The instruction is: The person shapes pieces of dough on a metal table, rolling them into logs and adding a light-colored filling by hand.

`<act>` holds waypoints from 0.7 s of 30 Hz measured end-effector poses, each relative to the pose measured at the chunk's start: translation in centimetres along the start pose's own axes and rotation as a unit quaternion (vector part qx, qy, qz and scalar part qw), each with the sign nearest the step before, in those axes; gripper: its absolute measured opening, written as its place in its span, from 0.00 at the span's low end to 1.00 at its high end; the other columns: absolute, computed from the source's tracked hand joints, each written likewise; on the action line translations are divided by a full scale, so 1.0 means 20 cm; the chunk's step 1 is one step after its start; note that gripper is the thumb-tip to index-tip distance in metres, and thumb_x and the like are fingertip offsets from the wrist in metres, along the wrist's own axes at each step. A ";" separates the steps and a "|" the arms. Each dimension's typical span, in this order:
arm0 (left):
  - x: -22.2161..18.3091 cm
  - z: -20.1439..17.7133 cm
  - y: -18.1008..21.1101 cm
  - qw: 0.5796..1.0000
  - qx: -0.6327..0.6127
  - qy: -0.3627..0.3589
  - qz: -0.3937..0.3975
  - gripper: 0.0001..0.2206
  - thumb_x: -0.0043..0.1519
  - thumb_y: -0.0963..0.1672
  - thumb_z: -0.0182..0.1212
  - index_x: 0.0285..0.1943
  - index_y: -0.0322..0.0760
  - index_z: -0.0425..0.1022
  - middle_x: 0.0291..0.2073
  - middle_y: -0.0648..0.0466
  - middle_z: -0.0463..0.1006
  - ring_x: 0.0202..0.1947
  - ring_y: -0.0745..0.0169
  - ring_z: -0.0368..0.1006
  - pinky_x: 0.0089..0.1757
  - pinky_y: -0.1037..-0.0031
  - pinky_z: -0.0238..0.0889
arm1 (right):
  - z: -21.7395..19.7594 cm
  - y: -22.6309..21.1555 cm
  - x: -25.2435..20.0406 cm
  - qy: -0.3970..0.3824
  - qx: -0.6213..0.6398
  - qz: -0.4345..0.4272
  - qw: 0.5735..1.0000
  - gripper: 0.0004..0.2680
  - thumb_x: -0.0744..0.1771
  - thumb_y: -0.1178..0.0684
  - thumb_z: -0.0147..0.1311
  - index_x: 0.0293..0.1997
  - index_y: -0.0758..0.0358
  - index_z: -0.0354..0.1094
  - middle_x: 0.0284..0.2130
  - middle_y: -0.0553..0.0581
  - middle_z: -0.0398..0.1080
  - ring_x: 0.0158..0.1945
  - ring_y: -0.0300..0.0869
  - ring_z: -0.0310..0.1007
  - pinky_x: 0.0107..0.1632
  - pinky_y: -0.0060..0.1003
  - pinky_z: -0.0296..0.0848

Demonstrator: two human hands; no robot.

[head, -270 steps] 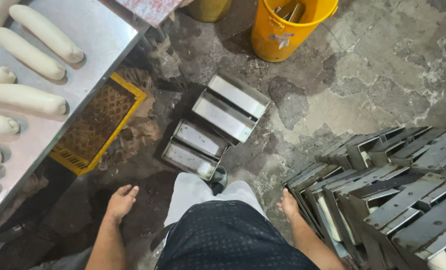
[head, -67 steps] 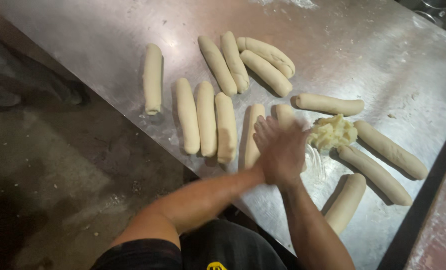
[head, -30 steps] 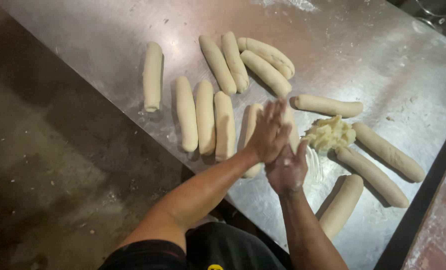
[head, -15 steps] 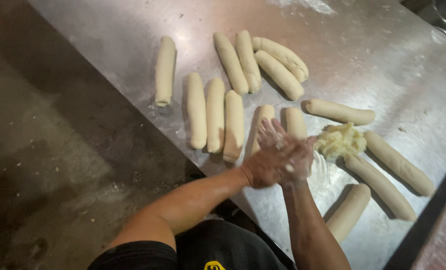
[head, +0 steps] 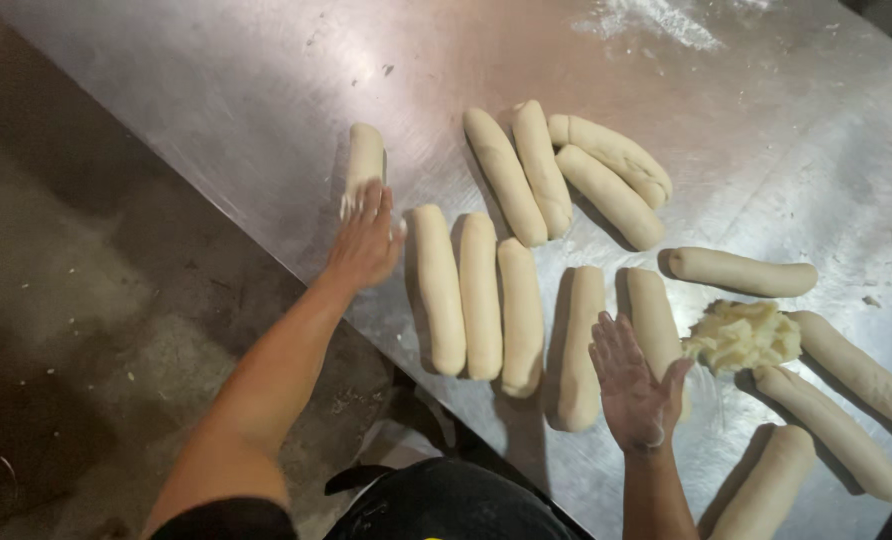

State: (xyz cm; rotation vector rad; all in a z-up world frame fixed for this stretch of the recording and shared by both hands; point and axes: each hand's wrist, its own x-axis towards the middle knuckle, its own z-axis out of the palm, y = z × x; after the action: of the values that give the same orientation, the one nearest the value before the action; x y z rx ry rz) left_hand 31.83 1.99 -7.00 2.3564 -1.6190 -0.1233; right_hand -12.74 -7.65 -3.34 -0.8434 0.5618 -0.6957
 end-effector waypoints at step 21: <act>1.29 0.85 0.80 0.981 -0.131 0.012 0.146 0.35 0.63 0.52 0.52 0.77 0.30 0.50 0.76 0.37 0.51 0.76 0.37 0.43 0.70 0.50 0.33 | 0.17 0.04 0.58 0.241 -0.571 -0.258 0.741 0.16 0.78 0.45 0.33 0.67 0.69 0.59 0.64 0.63 0.61 0.65 0.44 0.65 0.69 0.38 0.70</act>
State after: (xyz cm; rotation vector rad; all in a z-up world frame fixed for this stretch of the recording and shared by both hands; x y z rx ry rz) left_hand 23.07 -30.37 -16.66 1.8998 -1.7927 -0.2319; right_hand -2.66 -14.17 -4.15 -2.0581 1.3103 -1.0925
